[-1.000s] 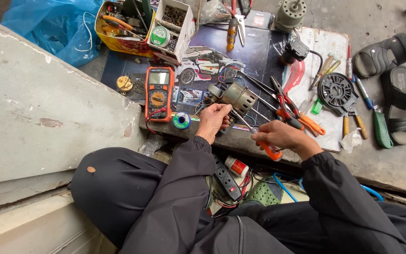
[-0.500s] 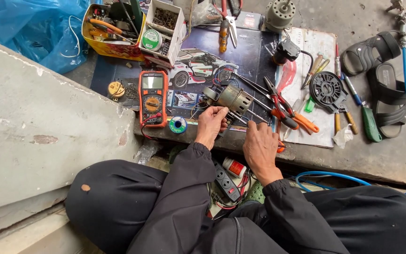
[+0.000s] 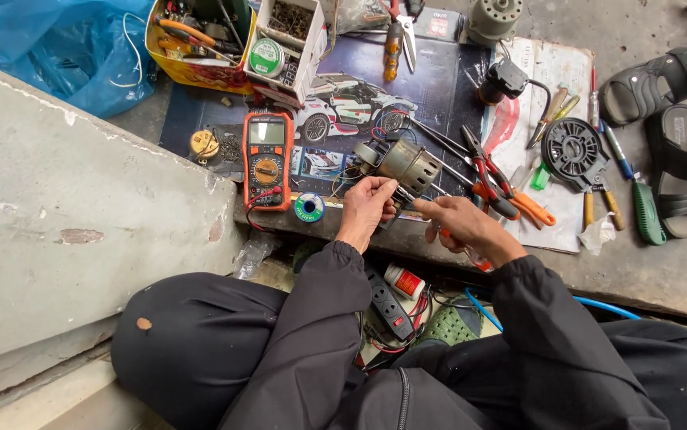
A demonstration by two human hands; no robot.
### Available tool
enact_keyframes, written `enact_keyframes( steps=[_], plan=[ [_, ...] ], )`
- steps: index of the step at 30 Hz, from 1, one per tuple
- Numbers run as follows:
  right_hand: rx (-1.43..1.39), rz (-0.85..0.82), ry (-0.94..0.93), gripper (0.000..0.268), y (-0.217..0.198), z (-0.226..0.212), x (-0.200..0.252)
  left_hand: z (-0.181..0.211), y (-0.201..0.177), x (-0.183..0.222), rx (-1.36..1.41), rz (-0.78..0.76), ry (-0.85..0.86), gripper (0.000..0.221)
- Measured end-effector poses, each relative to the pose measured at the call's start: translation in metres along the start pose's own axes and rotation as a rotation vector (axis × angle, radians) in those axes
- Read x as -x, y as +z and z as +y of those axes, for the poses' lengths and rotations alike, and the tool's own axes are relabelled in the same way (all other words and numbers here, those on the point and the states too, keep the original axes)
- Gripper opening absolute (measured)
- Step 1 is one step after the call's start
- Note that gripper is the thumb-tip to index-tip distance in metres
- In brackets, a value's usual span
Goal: Reassembling an electric motor by attaching the gear housing and adjusting internal components.
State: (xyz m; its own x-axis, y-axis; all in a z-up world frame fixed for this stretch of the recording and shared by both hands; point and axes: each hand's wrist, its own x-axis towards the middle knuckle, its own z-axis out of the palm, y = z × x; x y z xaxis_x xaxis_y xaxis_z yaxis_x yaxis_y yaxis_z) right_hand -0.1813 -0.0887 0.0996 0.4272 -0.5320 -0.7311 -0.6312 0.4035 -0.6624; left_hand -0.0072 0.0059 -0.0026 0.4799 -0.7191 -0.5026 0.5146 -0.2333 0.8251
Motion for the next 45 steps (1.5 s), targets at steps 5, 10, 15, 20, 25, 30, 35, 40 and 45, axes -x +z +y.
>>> enact_keyframes(
  steps=[5, 10, 15, 20, 25, 30, 35, 40, 45],
  plan=[
    [0.714, 0.398, -0.345, 0.034, 0.015, 0.028, -0.003, 0.0, 0.001, 0.001, -0.008, 0.002, -0.002, 0.028],
    [1.091, 0.959, -0.848, 0.018, 0.037, 0.055, -0.006, 0.002, 0.0, 0.003, -0.024, 0.009, -0.015, 0.029],
    [0.626, 0.459, -0.5, 0.029, 0.019, 0.041, -0.013, 0.008, 0.0, 0.007, -0.008, 0.003, -0.025, 0.029],
    [0.022, -0.061, -0.092, 0.042, -0.001, -0.011, -0.004, 0.0, -0.001, 0.002, 0.0, -0.004, -0.027, 0.028],
    [0.144, 0.039, -0.052, 0.049, 0.007, -0.015, -0.002, 0.001, 0.0, 0.0, 0.006, -0.004, -0.024, 0.029],
    [1.063, 0.756, -0.673, 0.018, 0.026, 0.059, -0.023, 0.002, 0.0, 0.002, -0.015, 0.007, -0.026, 0.029],
    [1.023, 0.837, -0.723, 0.026, 0.052, 0.049, -0.008, 0.001, 0.0, 0.001, -0.02, 0.014, -0.035, 0.028],
    [0.596, 0.359, -0.258, 0.039, 0.021, 0.022, -0.019, 0.002, -0.002, 0.003, -0.01, -0.002, -0.034, 0.029],
    [-0.022, -0.081, -0.062, 0.04, 0.007, -0.029, 0.017, -0.003, -0.002, 0.0, -0.019, -0.002, 0.008, 0.027]
  ],
)
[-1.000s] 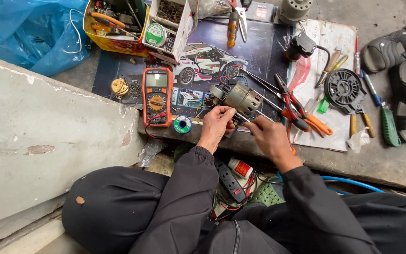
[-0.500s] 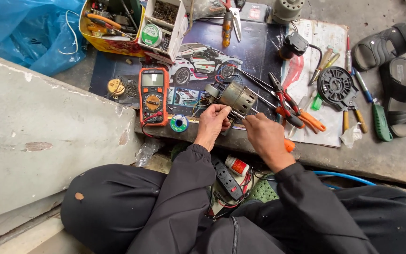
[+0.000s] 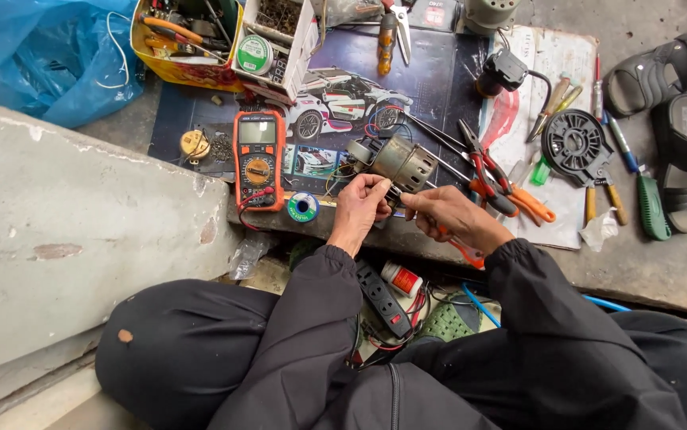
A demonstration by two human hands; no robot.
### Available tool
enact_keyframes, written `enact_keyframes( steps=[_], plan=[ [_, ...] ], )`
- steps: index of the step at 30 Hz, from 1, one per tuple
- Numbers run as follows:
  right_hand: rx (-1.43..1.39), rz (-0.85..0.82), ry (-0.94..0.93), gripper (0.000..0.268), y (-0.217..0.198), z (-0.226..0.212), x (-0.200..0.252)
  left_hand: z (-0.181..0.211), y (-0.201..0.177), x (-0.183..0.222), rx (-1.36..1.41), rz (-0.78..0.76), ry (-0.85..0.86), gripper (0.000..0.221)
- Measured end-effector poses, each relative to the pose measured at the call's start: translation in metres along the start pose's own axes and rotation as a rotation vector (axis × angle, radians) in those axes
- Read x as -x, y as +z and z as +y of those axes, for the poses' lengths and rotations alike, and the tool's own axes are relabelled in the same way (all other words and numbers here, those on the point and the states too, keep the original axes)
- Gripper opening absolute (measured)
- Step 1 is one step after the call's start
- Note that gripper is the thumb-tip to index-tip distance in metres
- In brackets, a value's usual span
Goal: Reassembling an electric motor by attaching the gear housing and adjusting internal components.
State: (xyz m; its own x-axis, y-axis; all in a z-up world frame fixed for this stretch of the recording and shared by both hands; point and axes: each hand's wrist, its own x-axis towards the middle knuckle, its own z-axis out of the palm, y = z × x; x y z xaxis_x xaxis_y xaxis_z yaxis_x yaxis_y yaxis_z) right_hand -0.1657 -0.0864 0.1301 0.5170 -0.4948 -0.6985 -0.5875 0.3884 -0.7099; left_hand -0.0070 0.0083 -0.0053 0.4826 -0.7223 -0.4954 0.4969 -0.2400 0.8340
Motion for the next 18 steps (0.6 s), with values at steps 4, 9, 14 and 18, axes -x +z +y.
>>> enact_keyframes(
  steps=[4, 9, 14, 18],
  plan=[
    [0.057, -0.006, 0.023, 0.048, -0.007, 0.008, -0.01, 0.005, 0.009, 0.011, -0.101, 0.048, 0.024, 0.024],
    [0.017, 0.025, -0.013, 0.051, -0.01, 0.008, -0.008, 0.036, 0.023, 0.051, -0.384, 0.06, 0.002, 0.05],
    [-0.036, -0.002, -0.047, 0.036, -0.021, 0.028, -0.04, 0.033, 0.057, 0.066, -0.562, 0.172, -0.05, 0.071],
    [-0.117, 0.002, -0.067, 0.034, -0.021, 0.025, -0.032, 0.025, 0.067, 0.065, -0.498, 0.246, -0.056, 0.063]
  ],
)
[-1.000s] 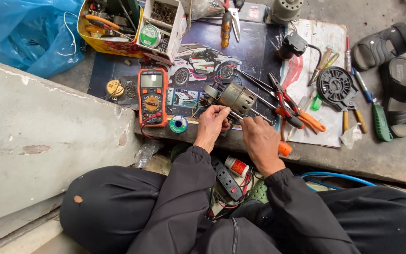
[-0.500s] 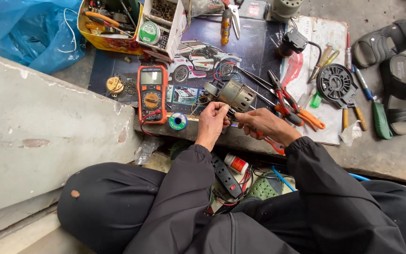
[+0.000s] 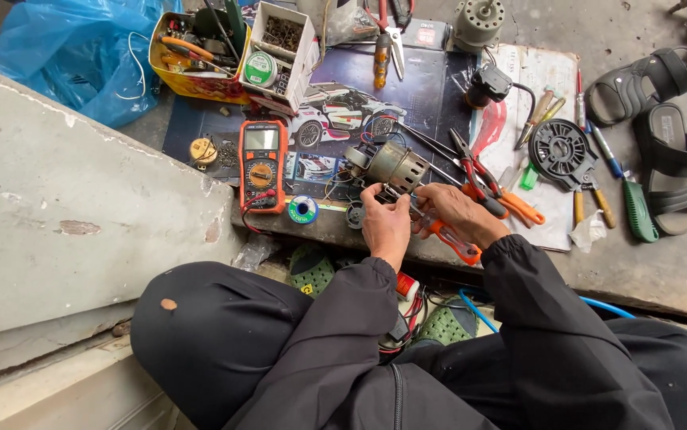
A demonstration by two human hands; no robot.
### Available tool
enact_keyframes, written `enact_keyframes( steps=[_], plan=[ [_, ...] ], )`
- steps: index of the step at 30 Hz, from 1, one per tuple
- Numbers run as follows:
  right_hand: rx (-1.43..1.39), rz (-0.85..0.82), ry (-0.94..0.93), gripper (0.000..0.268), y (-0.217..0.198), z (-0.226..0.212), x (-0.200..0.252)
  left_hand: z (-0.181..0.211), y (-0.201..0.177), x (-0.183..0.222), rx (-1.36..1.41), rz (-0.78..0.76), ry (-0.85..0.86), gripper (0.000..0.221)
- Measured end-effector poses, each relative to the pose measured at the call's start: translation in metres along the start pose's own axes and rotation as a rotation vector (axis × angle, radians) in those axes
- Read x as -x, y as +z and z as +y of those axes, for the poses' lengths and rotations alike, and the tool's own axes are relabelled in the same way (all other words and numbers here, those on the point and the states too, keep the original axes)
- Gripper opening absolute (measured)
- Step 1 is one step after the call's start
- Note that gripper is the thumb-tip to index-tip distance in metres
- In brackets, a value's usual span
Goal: Reassembling an electric motor by attaching the gear housing and adjusting internal components.
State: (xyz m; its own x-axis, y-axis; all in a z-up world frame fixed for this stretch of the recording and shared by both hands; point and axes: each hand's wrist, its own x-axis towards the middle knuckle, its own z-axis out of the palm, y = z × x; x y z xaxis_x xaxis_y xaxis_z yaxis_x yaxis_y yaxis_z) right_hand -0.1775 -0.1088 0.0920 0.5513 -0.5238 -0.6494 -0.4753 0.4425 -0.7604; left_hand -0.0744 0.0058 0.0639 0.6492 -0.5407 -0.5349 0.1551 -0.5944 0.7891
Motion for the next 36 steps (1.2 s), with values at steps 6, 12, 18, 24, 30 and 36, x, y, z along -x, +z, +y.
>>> enact_keyframes(
  steps=[6, 12, 18, 24, 30, 36],
  plan=[
    [0.039, 0.035, 0.038, 0.064, -0.008, -0.022, 0.06, -0.014, 0.013, -0.029, 0.024, 0.09, -0.038, 0.048],
    [0.26, 0.208, -0.13, 0.08, -0.031, 0.022, 0.149, 0.002, 0.006, -0.022, 0.306, 0.059, -0.071, 0.051],
    [0.824, 0.412, -0.428, 0.061, -0.012, 0.092, 0.105, -0.001, -0.001, -0.023, 0.37, 0.003, -0.049, 0.056],
    [0.915, 0.616, -0.794, 0.041, 0.001, 0.105, 0.071, -0.011, -0.026, -0.032, 0.307, 0.032, 0.019, 0.041],
    [0.783, 0.56, -0.643, 0.037, 0.003, 0.096, 0.076, -0.025, -0.033, -0.075, 0.332, -0.005, -0.014, 0.03],
    [0.728, 0.661, -0.748, 0.033, 0.015, 0.098, 0.071, -0.021, -0.024, -0.054, 0.429, 0.001, 0.028, 0.029]
  ],
)
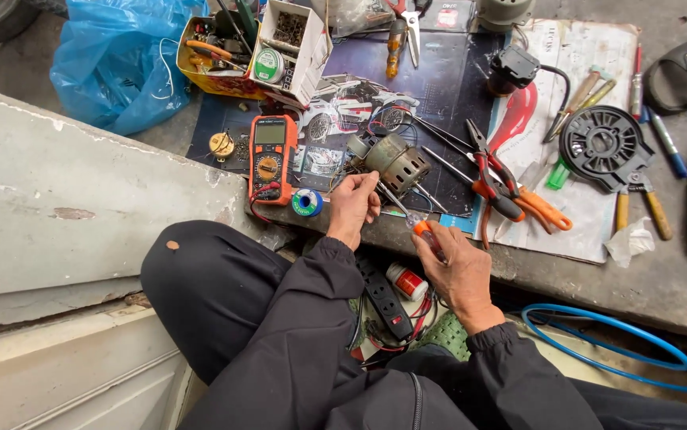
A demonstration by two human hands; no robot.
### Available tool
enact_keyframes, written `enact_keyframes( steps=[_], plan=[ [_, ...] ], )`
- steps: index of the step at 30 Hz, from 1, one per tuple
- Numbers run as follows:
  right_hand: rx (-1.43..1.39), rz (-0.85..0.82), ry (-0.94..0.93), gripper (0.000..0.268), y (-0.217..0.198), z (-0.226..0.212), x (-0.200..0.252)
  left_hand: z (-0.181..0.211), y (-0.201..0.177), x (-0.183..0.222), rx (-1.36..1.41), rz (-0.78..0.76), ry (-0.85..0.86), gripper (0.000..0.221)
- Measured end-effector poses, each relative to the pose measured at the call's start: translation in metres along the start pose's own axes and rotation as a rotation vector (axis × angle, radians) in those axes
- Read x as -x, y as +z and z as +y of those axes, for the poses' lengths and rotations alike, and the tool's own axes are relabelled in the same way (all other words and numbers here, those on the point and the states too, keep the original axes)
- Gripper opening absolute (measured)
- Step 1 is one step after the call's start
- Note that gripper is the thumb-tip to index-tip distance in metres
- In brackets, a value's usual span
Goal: Reassembling an electric motor by attaching the gear housing and adjusting internal components.
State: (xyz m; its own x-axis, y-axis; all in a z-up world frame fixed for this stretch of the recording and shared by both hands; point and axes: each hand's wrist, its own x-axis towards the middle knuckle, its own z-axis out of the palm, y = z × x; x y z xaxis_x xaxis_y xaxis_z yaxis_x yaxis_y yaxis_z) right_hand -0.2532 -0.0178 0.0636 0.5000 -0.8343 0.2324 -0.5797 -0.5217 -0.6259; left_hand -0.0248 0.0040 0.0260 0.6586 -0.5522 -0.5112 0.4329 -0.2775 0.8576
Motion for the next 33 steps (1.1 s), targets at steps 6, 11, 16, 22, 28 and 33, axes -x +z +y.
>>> enact_keyframes(
  steps=[6, 11, 16, 22, 28, 33],
  plan=[
    [-0.549, -0.241, 0.708, 0.033, 0.016, 0.008, -0.009, 0.014, -0.001, 0.014, 0.007, -0.047, -0.022, 0.027],
    [-1.306, -0.453, 1.14, 0.04, 0.009, 0.016, -0.029, 0.011, 0.001, 0.014, -0.012, -0.038, -0.022, 0.029],
    [-1.414, -0.473, 1.21, 0.046, -0.001, 0.011, -0.032, 0.003, 0.0, 0.011, -0.001, -0.032, -0.022, 0.03],
    [-1.413, -0.407, 1.146, 0.048, -0.014, 0.009, -0.029, 0.002, -0.001, 0.014, 0.0, -0.05, -0.025, 0.035],
    [-1.436, -0.371, 1.139, 0.052, -0.015, 0.021, -0.029, 0.031, 0.005, 0.03, -0.264, -0.041, 0.069, 0.028],
    [-1.453, -0.335, 1.124, 0.048, -0.01, 0.016, -0.021, 0.099, 0.085, 0.081, -1.055, -0.162, 0.399, 0.051]
  ],
)
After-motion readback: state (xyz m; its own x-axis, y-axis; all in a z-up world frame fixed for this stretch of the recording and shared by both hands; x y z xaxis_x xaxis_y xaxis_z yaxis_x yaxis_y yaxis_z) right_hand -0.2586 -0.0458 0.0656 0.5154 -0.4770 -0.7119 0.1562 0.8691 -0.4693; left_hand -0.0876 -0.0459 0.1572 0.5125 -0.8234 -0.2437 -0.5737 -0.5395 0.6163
